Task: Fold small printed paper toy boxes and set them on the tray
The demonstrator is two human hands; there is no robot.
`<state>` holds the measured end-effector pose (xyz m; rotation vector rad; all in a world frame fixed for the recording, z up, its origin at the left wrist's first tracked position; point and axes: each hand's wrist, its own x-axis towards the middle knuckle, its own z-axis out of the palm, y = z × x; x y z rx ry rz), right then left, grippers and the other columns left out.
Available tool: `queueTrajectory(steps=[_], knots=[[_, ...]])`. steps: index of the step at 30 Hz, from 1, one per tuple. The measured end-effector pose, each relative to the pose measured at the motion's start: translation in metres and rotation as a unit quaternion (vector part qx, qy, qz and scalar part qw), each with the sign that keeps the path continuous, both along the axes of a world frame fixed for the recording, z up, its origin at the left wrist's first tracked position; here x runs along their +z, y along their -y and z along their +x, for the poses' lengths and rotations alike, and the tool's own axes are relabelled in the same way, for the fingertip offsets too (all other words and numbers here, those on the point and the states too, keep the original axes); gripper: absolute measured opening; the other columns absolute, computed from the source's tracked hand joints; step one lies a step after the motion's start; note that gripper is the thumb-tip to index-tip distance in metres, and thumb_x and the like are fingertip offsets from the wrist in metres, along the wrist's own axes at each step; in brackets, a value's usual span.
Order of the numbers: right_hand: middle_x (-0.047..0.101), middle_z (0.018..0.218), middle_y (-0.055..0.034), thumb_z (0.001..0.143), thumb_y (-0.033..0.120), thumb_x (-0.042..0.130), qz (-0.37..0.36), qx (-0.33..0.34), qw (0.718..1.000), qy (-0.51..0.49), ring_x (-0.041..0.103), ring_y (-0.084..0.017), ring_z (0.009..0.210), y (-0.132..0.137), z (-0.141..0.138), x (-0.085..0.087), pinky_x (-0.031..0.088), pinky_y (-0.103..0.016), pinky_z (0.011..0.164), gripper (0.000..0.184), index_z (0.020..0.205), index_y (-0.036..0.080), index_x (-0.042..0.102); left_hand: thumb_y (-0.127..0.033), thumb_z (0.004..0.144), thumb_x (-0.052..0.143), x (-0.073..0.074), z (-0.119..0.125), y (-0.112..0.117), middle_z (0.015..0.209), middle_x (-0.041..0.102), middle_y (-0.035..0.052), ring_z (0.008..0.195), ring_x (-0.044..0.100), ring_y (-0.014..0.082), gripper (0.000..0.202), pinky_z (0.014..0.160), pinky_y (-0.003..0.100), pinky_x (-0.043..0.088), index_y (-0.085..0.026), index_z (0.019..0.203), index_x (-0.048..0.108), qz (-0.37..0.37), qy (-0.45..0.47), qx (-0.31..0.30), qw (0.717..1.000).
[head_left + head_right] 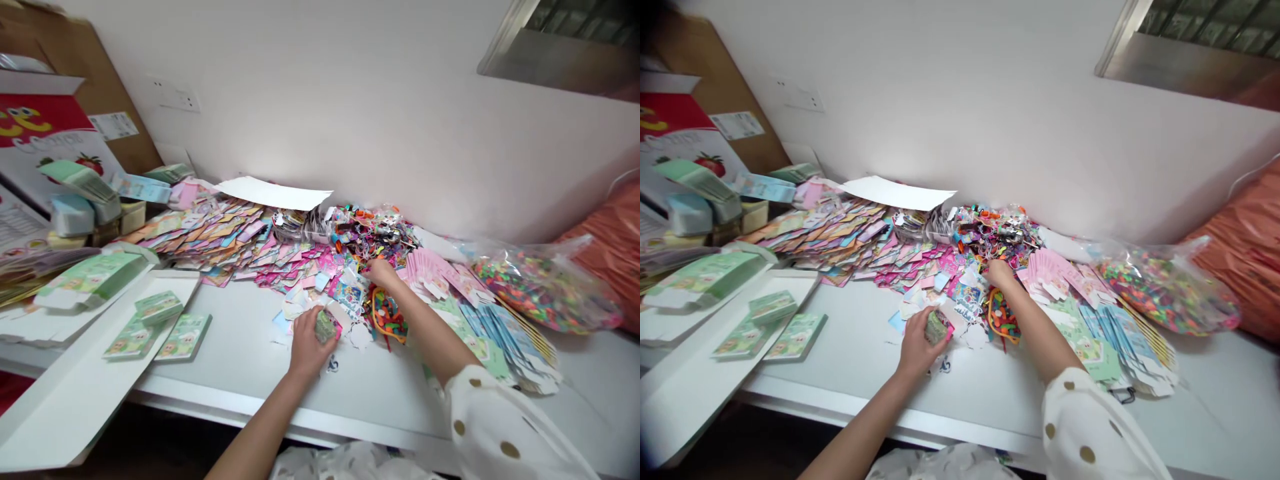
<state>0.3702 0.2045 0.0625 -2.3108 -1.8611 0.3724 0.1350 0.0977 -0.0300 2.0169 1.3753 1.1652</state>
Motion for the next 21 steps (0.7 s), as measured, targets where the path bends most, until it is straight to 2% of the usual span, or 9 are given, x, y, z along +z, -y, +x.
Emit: queueTrajectory(steps=[3, 5, 7, 11, 15, 17, 21], knots=[[0.066, 0.102, -0.0214, 0.065, 0.022, 0.067, -0.02, -0.035, 0.999, 0.005, 0.061, -0.03, 0.097, -0.029, 0.006, -0.018, 0.045, -0.032, 0.079, 0.033, 0.095, 0.007, 0.067, -0.03, 0.067, 0.067, -0.001, -0.01, -0.001, 0.117, 0.053, 0.009, 0.109, 0.046, 0.0257, 0.06, 0.095, 0.041, 0.038, -0.02, 0.122, 0.044, -0.006, -0.005, 0.006, 1.0], [0.066, 0.098, -0.0222, 0.062, 0.015, 0.067, -0.026, -0.048, 0.998, -0.011, 0.061, -0.03, 0.094, -0.038, 0.007, -0.027, 0.045, -0.031, 0.077, 0.029, 0.09, 0.006, 0.068, -0.03, 0.067, 0.067, -0.001, -0.017, -0.003, 0.116, 0.053, 0.0087, 0.109, 0.046, 0.0255, 0.06, 0.095, 0.041, 0.039, -0.02, 0.122, 0.045, -0.014, -0.005, 0.019, 1.0], [0.068, 0.088, -0.0192, 0.06, 0.01, 0.065, -0.027, -0.053, 0.997, -0.041, 0.063, -0.027, 0.088, -0.042, 0.011, -0.028, 0.046, -0.029, 0.072, 0.022, 0.081, 0.007, 0.068, -0.033, 0.068, 0.066, -0.003, -0.022, -0.004, 0.116, 0.053, 0.0087, 0.11, 0.046, 0.0256, 0.059, 0.095, 0.041, 0.039, -0.02, 0.122, 0.045, -0.02, -0.002, 0.033, 0.999], [0.064, 0.061, -0.0058, 0.063, 0.014, 0.063, -0.021, -0.046, 0.989, -0.14, 0.061, -0.016, 0.064, -0.039, 0.032, -0.013, 0.044, -0.022, 0.057, 0.012, 0.074, 0.011, 0.066, -0.037, 0.07, 0.065, -0.007, -0.027, -0.007, 0.116, 0.054, 0.0084, 0.109, 0.047, 0.0254, 0.056, 0.094, 0.04, 0.04, -0.021, 0.12, 0.047, -0.033, 0.008, 0.045, 0.998], [0.058, 0.055, 0.0011, 0.068, 0.025, 0.062, -0.004, -0.015, 0.968, -0.252, 0.053, -0.01, 0.05, -0.023, 0.043, 0.014, 0.042, -0.02, 0.05, 0.017, 0.08, 0.014, 0.062, -0.039, 0.068, 0.066, -0.011, -0.023, -0.007, 0.114, 0.054, 0.0088, 0.108, 0.048, 0.0257, 0.058, 0.093, 0.04, 0.04, -0.021, 0.12, 0.047, -0.039, 0.018, 0.046, 0.998], [0.056, 0.055, 0.003, 0.065, 0.03, 0.065, 0.0, 0.004, 0.941, -0.339, 0.052, -0.009, 0.049, -0.01, 0.036, 0.028, 0.041, -0.02, 0.049, 0.021, 0.079, 0.015, 0.059, -0.041, 0.067, 0.067, -0.01, -0.02, -0.007, 0.113, 0.054, 0.0095, 0.107, 0.049, 0.0261, 0.06, 0.092, 0.041, 0.04, -0.02, 0.12, 0.047, -0.045, 0.019, 0.059, 0.997], [0.054, 0.055, 0.0052, 0.057, 0.03, 0.075, -0.04, 0.052, 0.846, -0.528, 0.047, -0.005, 0.044, 0.019, 0.006, 0.049, 0.035, -0.017, 0.043, 0.03, 0.077, 0.016, 0.057, -0.04, 0.064, 0.07, 0.0, -0.014, -0.005, 0.11, 0.057, 0.01, 0.105, 0.052, 0.027, 0.064, 0.09, 0.042, 0.041, -0.018, 0.119, 0.046, -0.075, 0.005, 0.095, 0.993]])
